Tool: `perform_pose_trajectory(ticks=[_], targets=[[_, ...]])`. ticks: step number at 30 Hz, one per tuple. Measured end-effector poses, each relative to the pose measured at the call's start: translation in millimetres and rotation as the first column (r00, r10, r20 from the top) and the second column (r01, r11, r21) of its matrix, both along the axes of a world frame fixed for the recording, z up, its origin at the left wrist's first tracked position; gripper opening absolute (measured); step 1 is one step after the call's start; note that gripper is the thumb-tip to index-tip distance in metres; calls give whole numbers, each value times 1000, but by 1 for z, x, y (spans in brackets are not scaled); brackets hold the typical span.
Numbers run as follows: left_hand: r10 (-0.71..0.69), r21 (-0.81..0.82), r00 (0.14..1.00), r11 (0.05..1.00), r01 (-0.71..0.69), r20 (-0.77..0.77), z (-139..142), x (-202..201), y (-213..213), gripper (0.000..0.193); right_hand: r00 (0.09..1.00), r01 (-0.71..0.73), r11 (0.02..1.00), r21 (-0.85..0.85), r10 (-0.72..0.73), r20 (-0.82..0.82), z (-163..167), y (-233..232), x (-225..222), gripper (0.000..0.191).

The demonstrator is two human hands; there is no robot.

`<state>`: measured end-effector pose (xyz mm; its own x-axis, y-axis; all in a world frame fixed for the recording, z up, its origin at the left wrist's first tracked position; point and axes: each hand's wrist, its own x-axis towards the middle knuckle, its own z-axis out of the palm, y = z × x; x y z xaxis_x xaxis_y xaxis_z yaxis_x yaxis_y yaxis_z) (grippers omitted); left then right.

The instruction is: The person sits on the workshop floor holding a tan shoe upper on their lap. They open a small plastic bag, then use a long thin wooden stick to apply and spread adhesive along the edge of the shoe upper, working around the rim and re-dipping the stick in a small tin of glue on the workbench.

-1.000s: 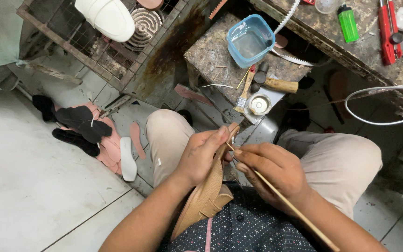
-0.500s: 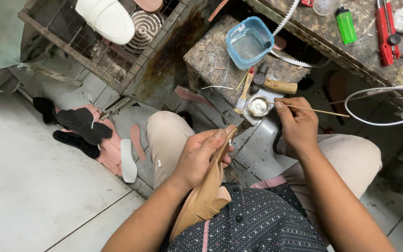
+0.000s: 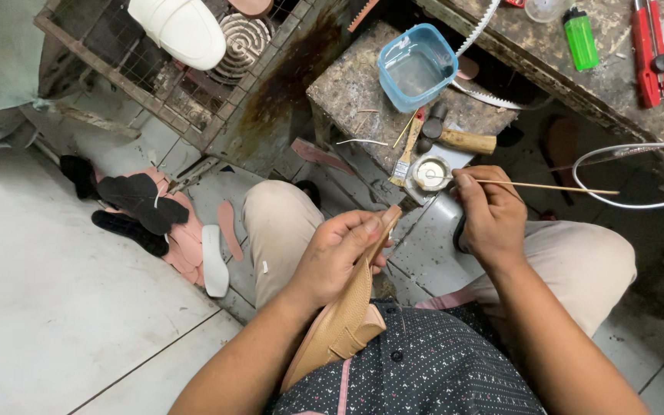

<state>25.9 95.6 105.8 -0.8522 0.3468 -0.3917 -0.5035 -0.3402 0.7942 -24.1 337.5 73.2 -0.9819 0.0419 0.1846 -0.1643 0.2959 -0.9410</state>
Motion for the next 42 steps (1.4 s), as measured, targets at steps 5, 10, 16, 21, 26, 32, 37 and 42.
perform_pose_trajectory(ticks=[5,10,16,21,26,32,37,42], targets=[[23,-52,999,998,-21,33,3,0,-1,45,979,-199,965,-172,188,-77,58,-14,40,17],[24,-91,999,995,-26,-28,9,0,1,47,924,-344,936,81,352,-150,89,-26,48,11],[17,-80,999,997,-20,-33,16,1,0,46,907,-346,925,156,373,-194,94,-37,42,10],[21,-111,997,993,-28,-71,17,0,1,43,853,-364,876,317,450,-263,101,-44,40,13],[39,-73,996,996,-45,-86,6,3,0,39,731,-414,796,442,580,-359,110,-51,47,23],[107,-70,992,991,-112,-67,-11,3,2,32,766,-433,813,389,560,-316,102,-49,46,19],[19,132,1000,991,-19,7,-9,6,-7,38,891,-356,915,187,393,-227,92,-27,52,10],[-46,111,999,993,46,1,-4,9,-10,40,994,-102,995,9,102,-45,61,-7,37,15]])
